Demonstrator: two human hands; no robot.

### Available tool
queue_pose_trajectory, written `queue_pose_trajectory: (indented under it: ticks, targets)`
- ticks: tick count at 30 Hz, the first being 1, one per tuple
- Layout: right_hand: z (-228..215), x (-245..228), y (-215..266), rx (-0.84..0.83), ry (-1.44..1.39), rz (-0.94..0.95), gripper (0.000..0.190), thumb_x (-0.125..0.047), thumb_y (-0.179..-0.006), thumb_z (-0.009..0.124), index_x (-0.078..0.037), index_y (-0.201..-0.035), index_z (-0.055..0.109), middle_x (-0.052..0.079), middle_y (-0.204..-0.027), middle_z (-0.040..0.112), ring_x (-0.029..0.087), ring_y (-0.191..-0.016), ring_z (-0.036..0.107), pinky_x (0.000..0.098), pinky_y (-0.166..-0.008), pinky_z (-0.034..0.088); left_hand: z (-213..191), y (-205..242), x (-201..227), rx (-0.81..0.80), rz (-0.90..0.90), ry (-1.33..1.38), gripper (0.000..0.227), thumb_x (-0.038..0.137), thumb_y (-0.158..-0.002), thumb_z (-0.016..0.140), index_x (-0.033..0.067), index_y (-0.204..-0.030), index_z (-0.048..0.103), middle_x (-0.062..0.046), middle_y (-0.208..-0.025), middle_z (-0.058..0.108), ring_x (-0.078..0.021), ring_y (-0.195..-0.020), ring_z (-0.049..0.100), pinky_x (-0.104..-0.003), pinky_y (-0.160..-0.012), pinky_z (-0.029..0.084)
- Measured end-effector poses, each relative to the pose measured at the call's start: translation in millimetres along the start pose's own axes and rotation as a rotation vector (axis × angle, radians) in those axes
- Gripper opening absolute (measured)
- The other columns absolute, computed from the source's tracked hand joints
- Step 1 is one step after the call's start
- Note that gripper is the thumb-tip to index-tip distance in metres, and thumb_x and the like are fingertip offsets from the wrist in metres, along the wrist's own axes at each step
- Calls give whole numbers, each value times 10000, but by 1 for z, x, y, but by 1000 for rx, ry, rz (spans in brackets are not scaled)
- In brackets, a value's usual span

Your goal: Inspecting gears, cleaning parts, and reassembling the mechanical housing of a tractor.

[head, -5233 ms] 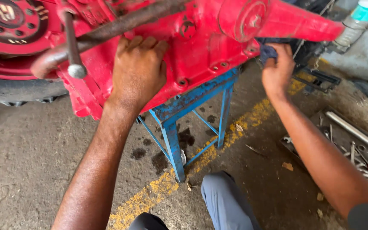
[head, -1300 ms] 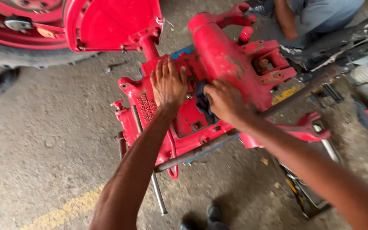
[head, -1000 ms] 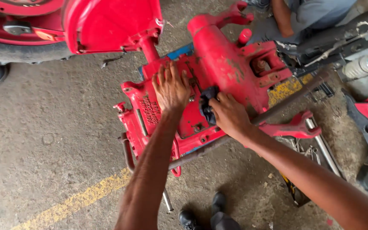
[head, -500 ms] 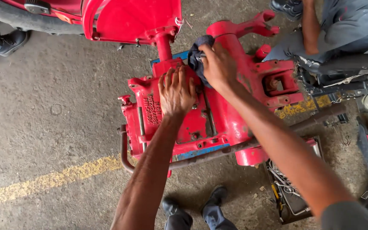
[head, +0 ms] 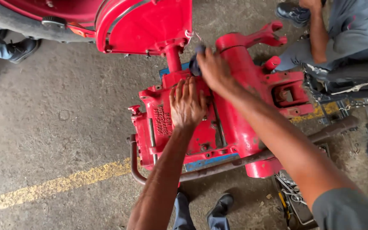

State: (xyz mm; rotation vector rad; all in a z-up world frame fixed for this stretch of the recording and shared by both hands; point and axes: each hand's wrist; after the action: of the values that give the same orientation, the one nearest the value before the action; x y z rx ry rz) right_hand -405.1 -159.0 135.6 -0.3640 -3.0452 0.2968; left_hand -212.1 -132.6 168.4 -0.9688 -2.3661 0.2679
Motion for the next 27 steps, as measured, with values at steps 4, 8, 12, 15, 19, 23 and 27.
queue_pose_trajectory:
  ticks: [4,8,12,15,19,23,27]
  targets:
    - [-58,15,-17,259,-225,47,302,-59,-883,607,-73,-1185,597,204,-1171,616,424,-992,656,519,-754,560,-4,-2,-4,-29,-23,13,571,338,-987,537,-14,-1436,515,-191,-1419,596,-367,-1388,494,-563,-1155,343]
    - [-98,13,33,-49,-153,21,262,-124,-881,652,-62,-1135,658,215,-1041,612,421,-904,646,550,-735,532,-4,0,-2,-31,-6,13,584,319,-971,534,-12,-1450,490,-185,-1472,564,-364,-1409,480,-564,-1155,338]
    - [-62,-6,96,-118,370,-253,195,-176,-889,631,-26,-1005,675,135,-1023,618,341,-982,634,442,-651,552,-1,-4,-3,-24,-1,35,598,314,-967,540,-20,-1460,486,-194,-1469,558,-372,-1397,474,-561,-1155,338]
    - [-41,-8,69,78,181,-180,182,-173,-896,628,-56,-1012,705,126,-1021,624,301,-1043,594,431,-810,524,-5,-2,-2,-32,-12,39,592,306,-948,542,-13,-1445,497,-184,-1465,569,-364,-1398,483,-558,-1157,345]
    - [-28,10,7,28,194,-219,145,-179,-842,632,-101,-925,720,98,-950,683,297,-1055,603,479,-900,492,-3,-2,-1,-24,-6,6,588,294,-946,542,-18,-1442,502,-187,-1463,573,-359,-1391,489,-561,-1146,345]
    - [-16,12,17,-116,167,-218,128,-152,-812,642,-116,-893,734,103,-892,738,296,-984,655,507,-914,464,-9,-2,0,-54,-16,22,598,290,-931,555,-19,-1440,503,-193,-1453,572,-371,-1389,491,-549,-1149,350]
    - [-58,-1,73,-72,243,-286,156,-156,-854,684,-74,-972,746,141,-911,754,303,-955,709,457,-879,525,-3,-2,-3,-33,-1,35,603,282,-911,557,-14,-1435,507,-185,-1449,580,-369,-1380,498,-551,-1146,351]
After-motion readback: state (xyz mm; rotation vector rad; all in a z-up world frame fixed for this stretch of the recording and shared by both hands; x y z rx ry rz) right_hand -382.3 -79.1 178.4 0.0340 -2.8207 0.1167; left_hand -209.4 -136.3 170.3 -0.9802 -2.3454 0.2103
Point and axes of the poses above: each hand's wrist, its own y-axis away from the middle knuckle, its own z-axis out of the palm, x = y × z
